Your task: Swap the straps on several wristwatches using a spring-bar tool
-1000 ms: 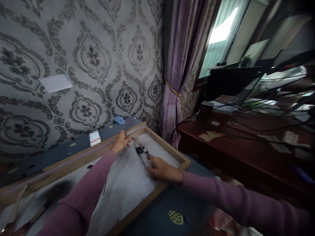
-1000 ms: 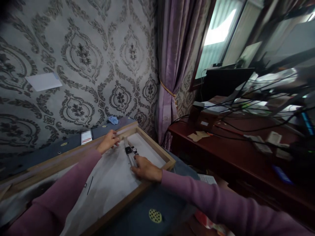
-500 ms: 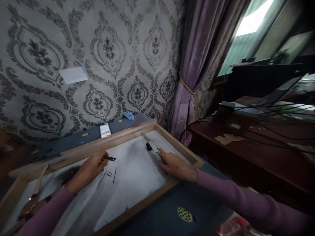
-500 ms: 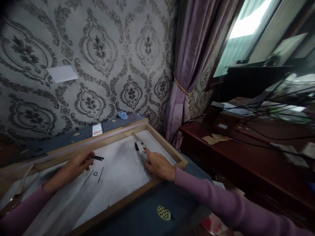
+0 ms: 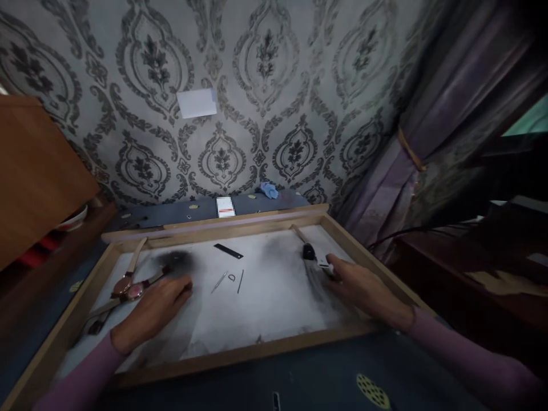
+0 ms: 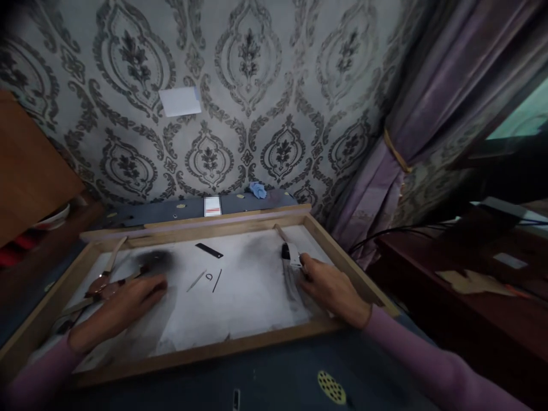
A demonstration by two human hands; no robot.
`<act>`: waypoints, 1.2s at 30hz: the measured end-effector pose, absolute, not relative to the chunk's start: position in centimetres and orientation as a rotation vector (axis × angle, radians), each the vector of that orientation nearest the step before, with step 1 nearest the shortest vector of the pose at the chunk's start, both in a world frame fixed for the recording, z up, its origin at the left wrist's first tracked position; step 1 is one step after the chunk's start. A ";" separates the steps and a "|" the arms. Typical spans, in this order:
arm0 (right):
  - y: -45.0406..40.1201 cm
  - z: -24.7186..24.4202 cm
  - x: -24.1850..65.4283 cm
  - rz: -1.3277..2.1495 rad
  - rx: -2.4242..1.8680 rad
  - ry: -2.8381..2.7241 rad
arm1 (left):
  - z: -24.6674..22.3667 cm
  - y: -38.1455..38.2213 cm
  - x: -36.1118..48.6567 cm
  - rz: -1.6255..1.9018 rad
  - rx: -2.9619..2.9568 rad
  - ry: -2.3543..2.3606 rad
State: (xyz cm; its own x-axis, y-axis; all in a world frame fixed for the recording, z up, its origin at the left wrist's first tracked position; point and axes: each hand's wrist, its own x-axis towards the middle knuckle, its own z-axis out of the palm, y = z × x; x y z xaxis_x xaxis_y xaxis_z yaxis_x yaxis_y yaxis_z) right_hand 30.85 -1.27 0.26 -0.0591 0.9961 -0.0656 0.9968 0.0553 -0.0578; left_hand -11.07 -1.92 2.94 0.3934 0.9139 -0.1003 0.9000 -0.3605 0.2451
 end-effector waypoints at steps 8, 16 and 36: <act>-1.1 3.6 32.4 0.077 2.312 2.345 | 1.6 -3.5 -9.2 0.305 2.542 1.276; -1.5 2.8 25.6 -0.643 1.837 2.840 | 0.0 -3.5 -7.7 0.294 2.669 1.160; -0.3 3.1 20.3 -0.605 1.486 2.820 | 0.4 -3.2 -7.8 0.209 2.676 1.377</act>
State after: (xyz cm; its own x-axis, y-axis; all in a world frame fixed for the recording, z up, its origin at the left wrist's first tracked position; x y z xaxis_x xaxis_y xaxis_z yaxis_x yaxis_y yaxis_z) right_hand 20.31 -0.34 3.09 -0.5761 0.8133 -0.0810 0.7750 0.5122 -0.3701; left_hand -7.80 -3.21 0.35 0.5754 0.8152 0.0659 0.7980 -0.5772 0.1731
